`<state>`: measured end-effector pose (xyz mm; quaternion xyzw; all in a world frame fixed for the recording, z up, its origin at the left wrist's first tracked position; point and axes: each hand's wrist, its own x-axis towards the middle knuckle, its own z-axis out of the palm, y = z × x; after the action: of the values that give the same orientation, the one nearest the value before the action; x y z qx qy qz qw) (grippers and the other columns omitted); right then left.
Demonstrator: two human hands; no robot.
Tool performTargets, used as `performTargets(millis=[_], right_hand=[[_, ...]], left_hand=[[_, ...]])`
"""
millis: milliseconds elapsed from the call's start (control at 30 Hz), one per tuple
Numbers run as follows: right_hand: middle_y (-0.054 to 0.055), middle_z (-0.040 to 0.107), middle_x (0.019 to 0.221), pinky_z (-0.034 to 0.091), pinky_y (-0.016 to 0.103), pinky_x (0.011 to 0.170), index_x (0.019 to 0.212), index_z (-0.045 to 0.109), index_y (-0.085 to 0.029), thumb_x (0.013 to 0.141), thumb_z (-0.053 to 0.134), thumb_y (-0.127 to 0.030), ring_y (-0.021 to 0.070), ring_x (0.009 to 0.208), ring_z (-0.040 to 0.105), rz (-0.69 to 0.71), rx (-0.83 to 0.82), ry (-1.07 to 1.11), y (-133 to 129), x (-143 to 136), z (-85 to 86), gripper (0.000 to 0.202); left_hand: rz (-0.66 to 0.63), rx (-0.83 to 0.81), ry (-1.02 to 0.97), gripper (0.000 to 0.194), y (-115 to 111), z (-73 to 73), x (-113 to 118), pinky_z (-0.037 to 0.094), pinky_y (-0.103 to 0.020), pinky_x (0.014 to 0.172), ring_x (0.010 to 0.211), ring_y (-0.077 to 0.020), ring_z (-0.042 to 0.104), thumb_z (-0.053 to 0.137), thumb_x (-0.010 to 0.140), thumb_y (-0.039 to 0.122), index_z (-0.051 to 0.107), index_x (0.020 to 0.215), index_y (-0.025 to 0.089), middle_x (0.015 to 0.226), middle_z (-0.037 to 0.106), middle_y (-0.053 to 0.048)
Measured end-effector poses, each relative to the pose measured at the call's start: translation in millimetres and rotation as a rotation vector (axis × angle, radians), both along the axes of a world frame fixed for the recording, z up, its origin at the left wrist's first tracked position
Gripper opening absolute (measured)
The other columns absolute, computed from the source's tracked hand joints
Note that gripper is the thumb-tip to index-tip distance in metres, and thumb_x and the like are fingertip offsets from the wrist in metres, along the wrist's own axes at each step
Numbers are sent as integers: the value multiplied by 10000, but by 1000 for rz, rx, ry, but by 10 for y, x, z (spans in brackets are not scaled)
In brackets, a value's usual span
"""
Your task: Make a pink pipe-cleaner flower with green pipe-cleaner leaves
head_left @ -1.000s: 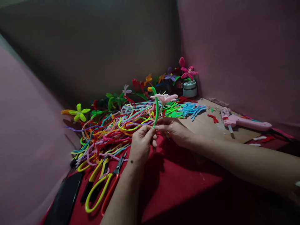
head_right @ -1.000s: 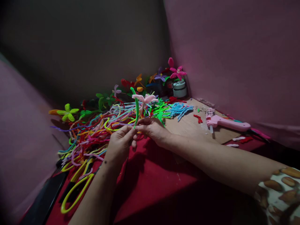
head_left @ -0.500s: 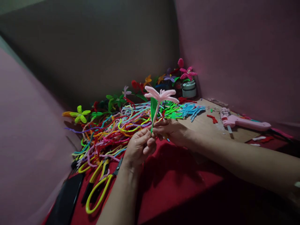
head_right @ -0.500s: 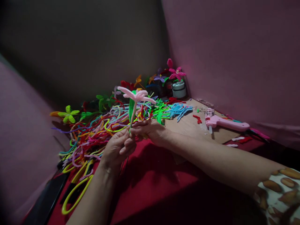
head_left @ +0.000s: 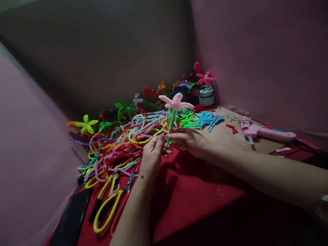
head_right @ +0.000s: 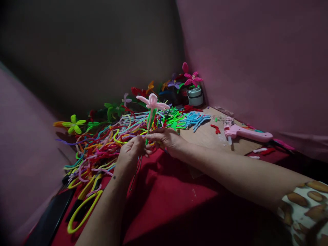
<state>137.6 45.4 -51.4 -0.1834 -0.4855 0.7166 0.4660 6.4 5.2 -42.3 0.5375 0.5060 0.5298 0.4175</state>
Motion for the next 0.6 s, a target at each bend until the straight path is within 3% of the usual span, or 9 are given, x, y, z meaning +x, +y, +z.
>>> performTargets(millis=[233,367,500,600], right_hand=[[-56,417,444,147,249,415,585,549,-132,641,658,-246,45,401,298,-28,30,-28,25,4,-57,167],[-55,425,436,168,244,418,543,517,-136,642,655,-247,44,394,315,-19,33,-37,36,-5,-75,204],[-51,424,444,188,244,428,532,505,-138,649,658,-267,51,405,333,-21,62,-44,44,-7,-96,232],[-47,424,452,184,247,432,533,505,-139,656,655,-280,55,414,331,-16,78,-49,37,-3,-97,240]], left_hand=[[332,261,-37,288,22,0,-23,470,-217,553,679,-127,590,611,666,262,510,912,153,799,566,-25],[414,414,17,303,40,-46,-77,482,-235,676,791,-124,575,503,622,76,529,908,173,869,557,-25],[443,401,45,221,55,-63,-113,464,-261,723,797,-127,559,512,687,149,541,905,167,872,565,-31],[396,363,22,286,70,-60,-108,456,-276,751,841,-140,552,534,737,275,502,1001,171,935,553,-48]])
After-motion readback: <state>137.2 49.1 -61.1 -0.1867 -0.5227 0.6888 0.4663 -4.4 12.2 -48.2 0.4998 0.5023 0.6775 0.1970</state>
